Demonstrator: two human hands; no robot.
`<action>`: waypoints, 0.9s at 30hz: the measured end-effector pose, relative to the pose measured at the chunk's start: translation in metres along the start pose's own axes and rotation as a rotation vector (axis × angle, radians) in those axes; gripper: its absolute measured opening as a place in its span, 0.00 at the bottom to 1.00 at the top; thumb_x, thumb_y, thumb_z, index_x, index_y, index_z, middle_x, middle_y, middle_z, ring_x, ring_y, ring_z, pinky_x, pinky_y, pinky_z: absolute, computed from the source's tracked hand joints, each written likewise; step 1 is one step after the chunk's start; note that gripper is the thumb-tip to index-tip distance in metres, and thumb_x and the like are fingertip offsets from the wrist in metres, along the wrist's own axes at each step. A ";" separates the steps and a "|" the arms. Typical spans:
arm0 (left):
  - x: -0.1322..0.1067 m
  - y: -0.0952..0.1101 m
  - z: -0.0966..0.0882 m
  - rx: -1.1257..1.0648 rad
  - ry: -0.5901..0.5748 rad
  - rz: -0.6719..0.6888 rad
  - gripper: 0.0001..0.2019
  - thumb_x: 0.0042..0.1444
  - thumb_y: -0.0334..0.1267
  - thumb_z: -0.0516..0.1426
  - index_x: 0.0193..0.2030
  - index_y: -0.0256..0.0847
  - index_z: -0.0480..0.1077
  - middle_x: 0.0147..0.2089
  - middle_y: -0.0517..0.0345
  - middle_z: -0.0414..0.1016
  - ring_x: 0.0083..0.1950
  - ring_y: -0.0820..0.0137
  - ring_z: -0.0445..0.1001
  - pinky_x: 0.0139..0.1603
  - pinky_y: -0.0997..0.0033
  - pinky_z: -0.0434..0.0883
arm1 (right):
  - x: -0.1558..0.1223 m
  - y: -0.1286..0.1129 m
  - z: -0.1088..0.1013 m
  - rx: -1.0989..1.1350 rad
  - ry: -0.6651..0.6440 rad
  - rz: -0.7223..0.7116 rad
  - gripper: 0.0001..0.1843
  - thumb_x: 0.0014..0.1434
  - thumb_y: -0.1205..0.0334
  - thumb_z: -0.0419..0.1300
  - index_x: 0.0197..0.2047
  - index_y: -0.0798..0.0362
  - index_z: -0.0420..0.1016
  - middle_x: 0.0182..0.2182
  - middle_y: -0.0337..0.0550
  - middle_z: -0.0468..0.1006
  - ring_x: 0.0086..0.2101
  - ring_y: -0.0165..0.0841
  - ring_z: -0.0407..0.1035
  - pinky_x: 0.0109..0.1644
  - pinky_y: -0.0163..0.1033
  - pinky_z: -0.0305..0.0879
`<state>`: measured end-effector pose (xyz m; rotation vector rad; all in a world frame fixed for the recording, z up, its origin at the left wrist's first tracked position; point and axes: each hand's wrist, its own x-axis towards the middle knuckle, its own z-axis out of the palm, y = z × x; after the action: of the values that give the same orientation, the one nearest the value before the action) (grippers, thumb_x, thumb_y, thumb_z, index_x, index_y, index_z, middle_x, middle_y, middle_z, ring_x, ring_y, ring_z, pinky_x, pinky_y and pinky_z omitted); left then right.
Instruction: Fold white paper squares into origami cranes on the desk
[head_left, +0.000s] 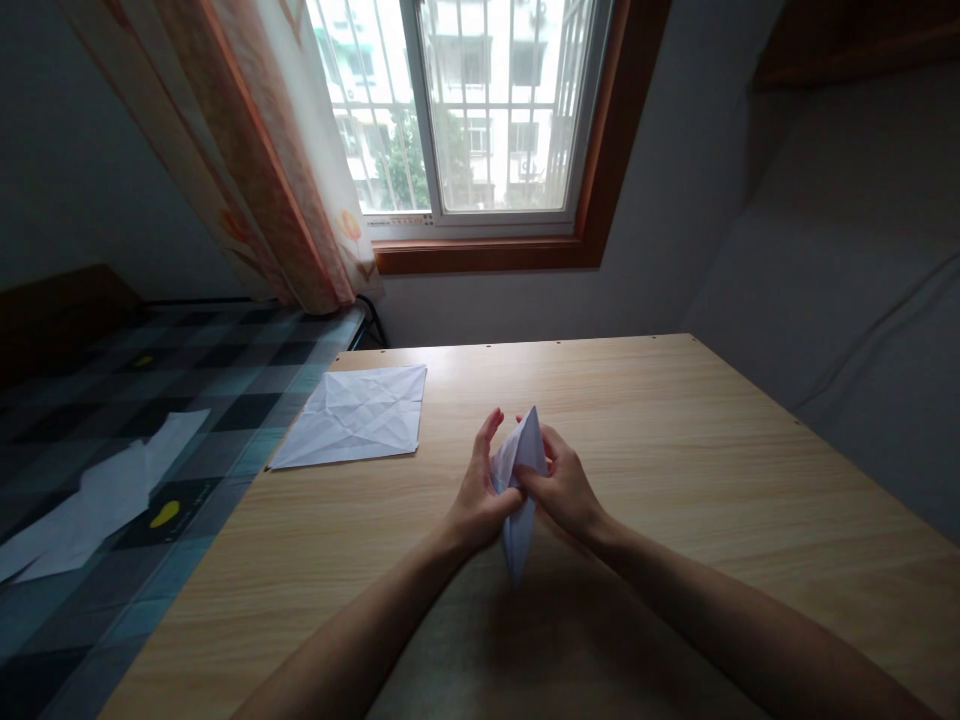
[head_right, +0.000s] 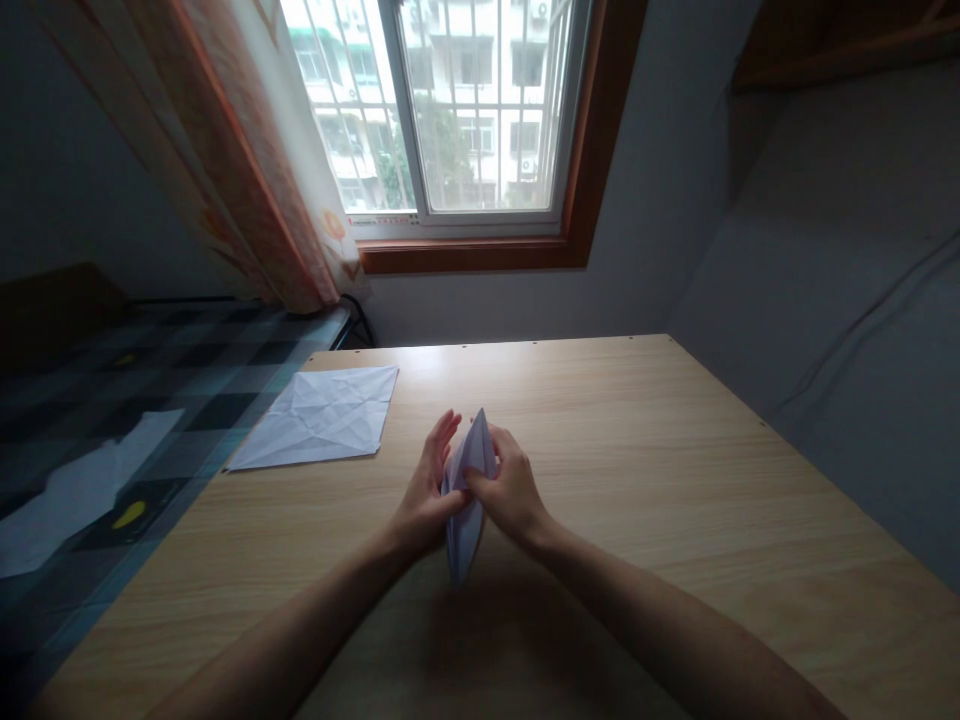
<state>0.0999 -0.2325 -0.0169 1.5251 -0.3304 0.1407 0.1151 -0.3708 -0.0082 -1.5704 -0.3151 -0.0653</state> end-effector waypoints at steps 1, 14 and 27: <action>-0.001 0.002 0.001 0.005 -0.012 -0.006 0.47 0.40 0.30 0.60 0.70 0.44 0.48 0.69 0.45 0.56 0.68 0.48 0.57 0.63 0.51 0.64 | -0.001 0.000 0.001 -0.053 0.021 0.012 0.27 0.47 0.69 0.60 0.53 0.50 0.71 0.42 0.43 0.76 0.39 0.37 0.71 0.41 0.39 0.70; -0.002 -0.001 -0.003 0.277 0.016 0.125 0.43 0.40 0.25 0.55 0.67 0.46 0.56 0.68 0.50 0.57 0.69 0.54 0.56 0.67 0.50 0.59 | 0.011 0.017 -0.009 -0.293 0.098 0.018 0.18 0.43 0.72 0.56 0.40 0.51 0.73 0.30 0.39 0.77 0.30 0.36 0.70 0.34 0.37 0.64; 0.013 -0.010 -0.036 0.812 -0.268 0.247 0.28 0.53 0.24 0.50 0.60 0.47 0.69 0.62 0.53 0.70 0.64 0.60 0.66 0.65 0.51 0.63 | 0.023 0.034 -0.055 -0.507 -0.272 -0.394 0.22 0.53 0.76 0.52 0.45 0.48 0.80 0.44 0.45 0.80 0.45 0.38 0.72 0.51 0.46 0.68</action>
<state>0.1195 -0.1985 -0.0233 2.3104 -0.7367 0.2889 0.1537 -0.4212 -0.0336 -2.0006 -0.8734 -0.2536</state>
